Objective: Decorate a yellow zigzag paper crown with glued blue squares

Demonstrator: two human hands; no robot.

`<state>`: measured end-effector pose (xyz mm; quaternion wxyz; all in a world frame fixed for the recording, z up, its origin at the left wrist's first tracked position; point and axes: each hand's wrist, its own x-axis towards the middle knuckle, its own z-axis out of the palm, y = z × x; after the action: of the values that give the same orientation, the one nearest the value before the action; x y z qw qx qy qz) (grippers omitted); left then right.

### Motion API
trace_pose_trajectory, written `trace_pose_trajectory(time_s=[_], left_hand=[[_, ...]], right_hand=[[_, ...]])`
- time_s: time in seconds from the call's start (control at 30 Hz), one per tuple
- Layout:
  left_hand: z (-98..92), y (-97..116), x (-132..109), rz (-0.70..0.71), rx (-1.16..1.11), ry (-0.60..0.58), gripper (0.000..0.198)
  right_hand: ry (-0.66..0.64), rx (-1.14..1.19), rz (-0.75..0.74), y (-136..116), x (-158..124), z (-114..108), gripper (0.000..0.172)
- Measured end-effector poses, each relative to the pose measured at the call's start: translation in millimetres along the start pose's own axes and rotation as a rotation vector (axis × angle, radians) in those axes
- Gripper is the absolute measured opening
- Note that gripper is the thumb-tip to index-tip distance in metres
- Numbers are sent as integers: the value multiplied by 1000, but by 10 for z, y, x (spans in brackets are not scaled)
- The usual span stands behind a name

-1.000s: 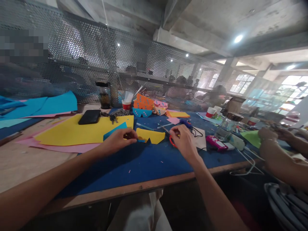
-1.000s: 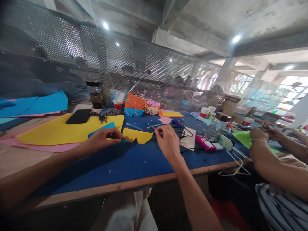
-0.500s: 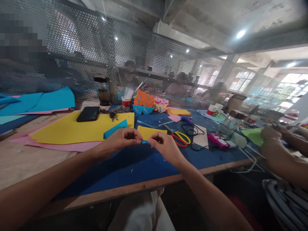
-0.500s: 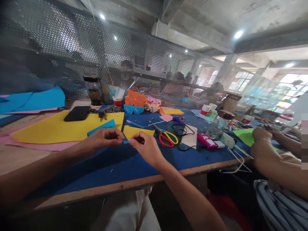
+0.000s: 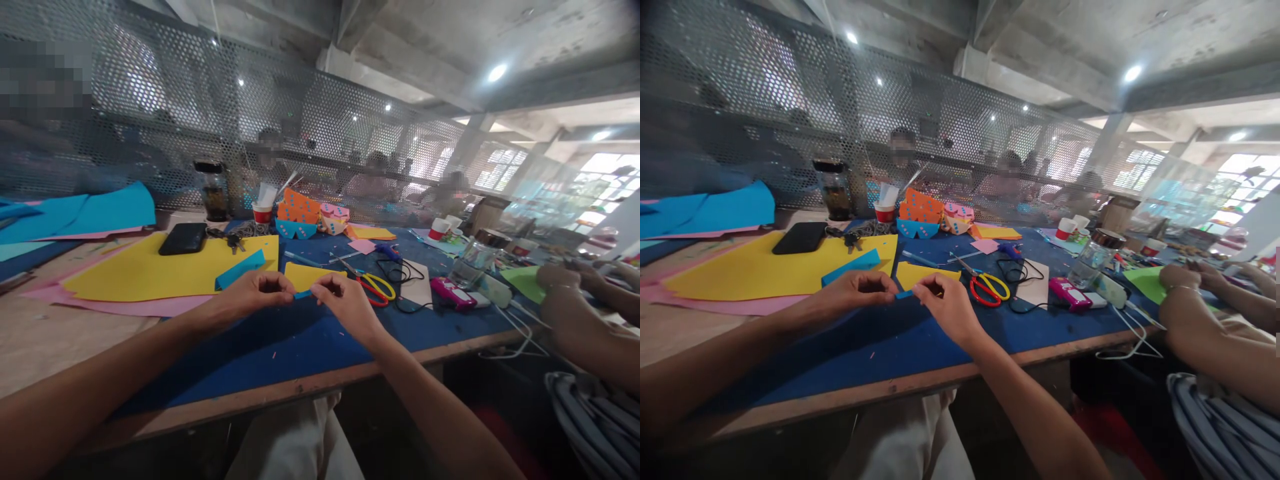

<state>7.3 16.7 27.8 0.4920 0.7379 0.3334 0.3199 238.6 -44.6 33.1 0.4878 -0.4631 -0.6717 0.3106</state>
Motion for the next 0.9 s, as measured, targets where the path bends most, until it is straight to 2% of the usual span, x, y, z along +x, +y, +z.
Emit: trace_pose_trajectory(time_s=[0.23,0.63,0.9], left_hand=[[6,-48,16,4,-31,17,18],[47,-27,1,-81,-234,48,29],[61,16,-31,-124,-341,4,31]], right_hand=[[19,-23,-93,-56,-56,44,17],[-14,-215,-390,-28,-142,114,11],[22,-292,-452,20,-128,114,9]])
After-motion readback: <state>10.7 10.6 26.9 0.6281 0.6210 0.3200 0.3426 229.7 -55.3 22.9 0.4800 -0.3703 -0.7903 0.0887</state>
